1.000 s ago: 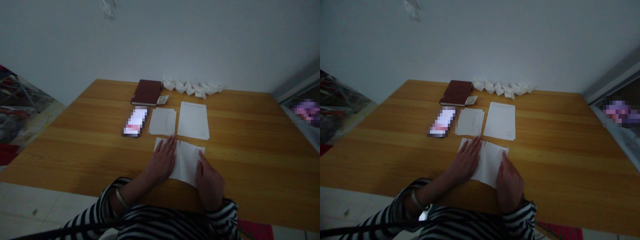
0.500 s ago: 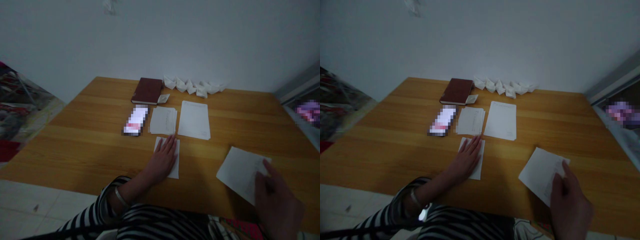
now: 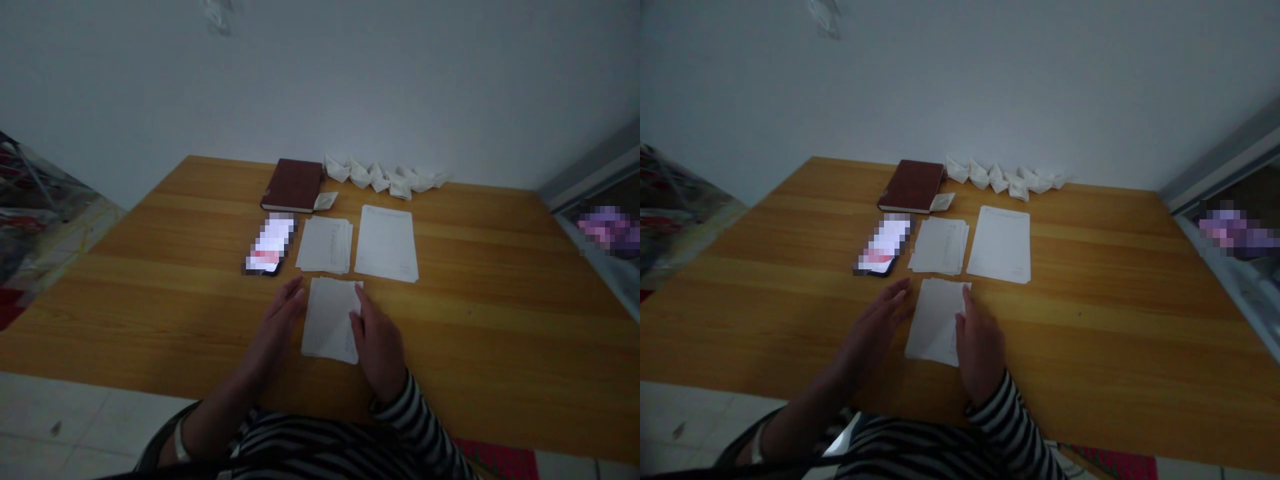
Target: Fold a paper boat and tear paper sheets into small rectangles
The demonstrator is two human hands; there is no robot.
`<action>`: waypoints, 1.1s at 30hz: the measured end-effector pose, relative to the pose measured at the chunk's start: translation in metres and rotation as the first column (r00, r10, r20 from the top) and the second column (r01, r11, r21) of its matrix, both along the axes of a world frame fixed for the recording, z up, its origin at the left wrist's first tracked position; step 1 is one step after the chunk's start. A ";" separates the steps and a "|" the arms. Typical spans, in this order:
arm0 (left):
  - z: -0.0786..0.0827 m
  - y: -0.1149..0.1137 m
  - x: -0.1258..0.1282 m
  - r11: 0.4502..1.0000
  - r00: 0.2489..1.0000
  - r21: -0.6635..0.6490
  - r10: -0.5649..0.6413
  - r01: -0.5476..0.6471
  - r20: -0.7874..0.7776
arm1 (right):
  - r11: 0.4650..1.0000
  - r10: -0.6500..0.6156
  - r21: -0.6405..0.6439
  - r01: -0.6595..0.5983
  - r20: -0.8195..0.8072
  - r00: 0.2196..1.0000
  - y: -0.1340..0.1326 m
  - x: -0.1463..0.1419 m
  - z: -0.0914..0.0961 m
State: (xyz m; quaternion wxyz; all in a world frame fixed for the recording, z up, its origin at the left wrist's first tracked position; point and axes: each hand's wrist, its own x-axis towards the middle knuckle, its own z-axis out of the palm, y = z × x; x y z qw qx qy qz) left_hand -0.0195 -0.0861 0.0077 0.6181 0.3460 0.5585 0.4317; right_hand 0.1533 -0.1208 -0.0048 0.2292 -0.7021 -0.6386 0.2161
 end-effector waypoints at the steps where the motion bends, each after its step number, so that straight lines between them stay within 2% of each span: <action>1: 0.002 0.000 0.000 1.000 1.000 -0.011 -0.020 0.020 0.010 | 0.999 0.021 -0.040 -0.018 0.084 0.996 0.001 -0.002 -0.004; 4: 0.007 0.004 -0.002 0.990 0.990 -0.036 -0.140 0.138 -0.033 | 0.987 0.102 -0.145 -0.063 0.275 0.956 0.002 -0.006 -0.008; 6: 0.009 0.010 -0.005 0.976 0.975 -0.051 -0.213 0.210 -0.061 | 0.981 0.136 -0.175 -0.080 0.340 0.930 0.002 -0.007 -0.007; 9: 0.007 0.017 -0.009 0.953 0.952 -0.033 -0.302 0.301 -0.039 | 0.983 0.137 -0.162 -0.084 0.349 0.927 0.003 -0.008 -0.005; 11: 0.001 0.018 -0.009 0.914 0.914 -0.008 -0.405 0.405 -0.027 | 0.986 0.119 -0.155 -0.069 0.341 0.933 0.004 -0.008 -0.004; 13: -0.009 0.014 -0.007 0.872 0.869 0.037 -0.482 0.489 -0.113 | 0.985 0.095 -0.168 -0.039 0.339 0.936 0.005 -0.009 -0.003; 14: -0.014 0.011 -0.005 0.862 0.852 0.071 -0.480 0.502 -0.207 | 0.985 0.084 -0.171 -0.028 0.336 0.938 0.005 -0.010 -0.003; 17: -0.025 0.005 0.000 0.844 0.780 0.176 -0.361 0.506 -0.511 | 0.990 0.069 -0.137 -0.027 0.312 0.948 0.003 -0.013 -0.003; 19: -0.023 0.012 0.000 0.817 0.733 0.222 -0.312 0.532 -0.605 | 0.995 0.058 -0.089 -0.034 0.286 0.957 -0.001 -0.012 -0.002; 21: -0.014 0.033 -0.004 0.806 0.716 0.265 -0.258 0.530 -0.648 | 0.999 0.033 -0.041 -0.024 0.255 0.966 -0.004 -0.005 0.000; 23: 0.000 0.063 -0.011 0.832 0.665 0.284 -0.129 0.476 -0.735 | 1.000 0.018 0.001 -0.019 0.226 0.974 -0.006 0.008 0.006; 25: 0.012 0.097 -0.016 0.842 0.500 0.212 -0.077 0.496 -0.862 | 0.998 0.036 0.042 -0.046 0.213 0.977 -0.002 0.028 0.013; 27: 0.018 0.124 -0.018 0.838 0.445 0.187 -0.072 0.512 -0.893 | 0.990 0.046 0.117 -0.077 0.250 0.967 0.009 0.048 0.021; 29: 0.016 0.139 -0.016 0.840 0.396 0.165 -0.064 0.517 -0.916 | 0.984 0.062 0.138 -0.115 0.342 0.938 0.027 0.064 0.027; 31: 0.011 0.142 -0.012 0.849 0.356 0.178 -0.013 0.498 -0.934 | 0.970 0.112 0.144 -0.195 0.446 0.888 0.050 0.070 0.028; 33: 0.006 0.136 -0.006 0.845 0.314 0.241 0.092 0.477 -0.945 | 0.952 0.178 0.136 -0.276 0.489 0.854 0.072 0.068 0.023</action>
